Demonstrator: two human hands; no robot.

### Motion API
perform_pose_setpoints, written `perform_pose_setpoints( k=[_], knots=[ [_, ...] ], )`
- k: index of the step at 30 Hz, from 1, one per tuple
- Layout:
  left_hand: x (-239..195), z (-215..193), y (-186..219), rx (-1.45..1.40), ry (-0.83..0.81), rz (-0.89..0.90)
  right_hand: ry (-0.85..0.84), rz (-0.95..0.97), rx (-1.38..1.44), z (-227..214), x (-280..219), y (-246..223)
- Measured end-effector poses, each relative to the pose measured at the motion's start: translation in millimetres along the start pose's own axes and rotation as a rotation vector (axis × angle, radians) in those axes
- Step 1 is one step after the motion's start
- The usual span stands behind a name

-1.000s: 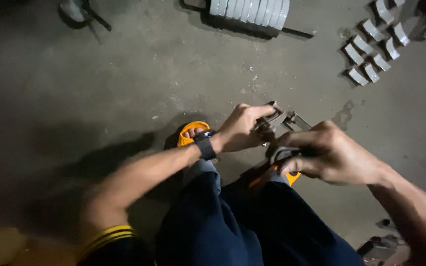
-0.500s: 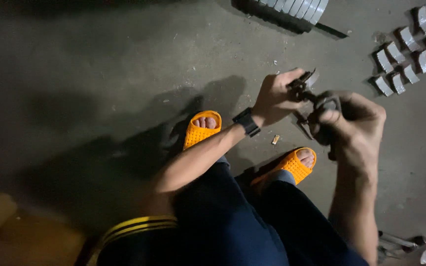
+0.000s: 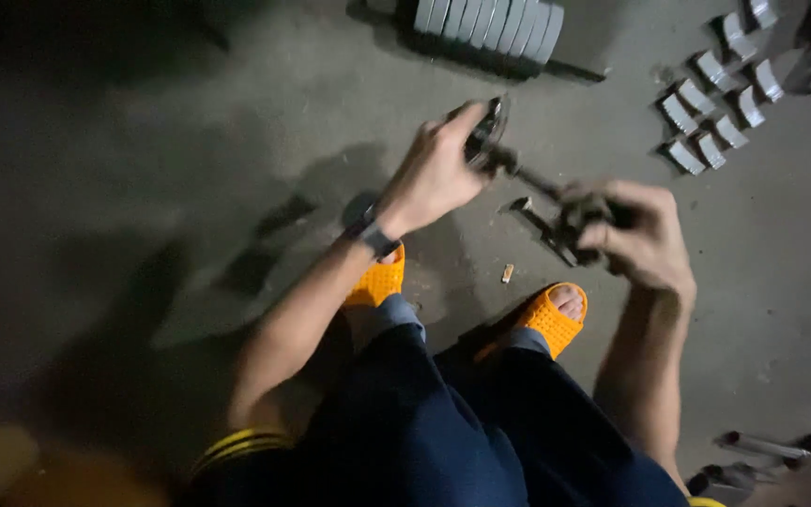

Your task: Assembling metal plates onto a central rod to create a mechanical component on the floor of a workshop.

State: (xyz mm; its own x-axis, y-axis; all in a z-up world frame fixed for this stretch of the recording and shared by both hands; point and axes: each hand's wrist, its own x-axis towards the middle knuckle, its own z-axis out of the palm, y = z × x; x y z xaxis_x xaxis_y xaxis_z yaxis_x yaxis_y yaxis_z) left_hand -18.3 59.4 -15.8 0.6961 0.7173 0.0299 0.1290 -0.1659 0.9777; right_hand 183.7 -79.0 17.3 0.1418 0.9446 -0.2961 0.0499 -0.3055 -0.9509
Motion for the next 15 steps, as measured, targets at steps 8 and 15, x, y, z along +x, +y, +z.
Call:
perform_pose_setpoints(
  k=[8,15],
  knots=[
    [0,-40,64,0.672,-0.340,0.033,0.040,-0.181,-0.223,41,4,-45],
    [-1,-28,70,1.054,-0.339,0.241,0.127,-0.344,-0.305,79,-8,11]
  ],
)
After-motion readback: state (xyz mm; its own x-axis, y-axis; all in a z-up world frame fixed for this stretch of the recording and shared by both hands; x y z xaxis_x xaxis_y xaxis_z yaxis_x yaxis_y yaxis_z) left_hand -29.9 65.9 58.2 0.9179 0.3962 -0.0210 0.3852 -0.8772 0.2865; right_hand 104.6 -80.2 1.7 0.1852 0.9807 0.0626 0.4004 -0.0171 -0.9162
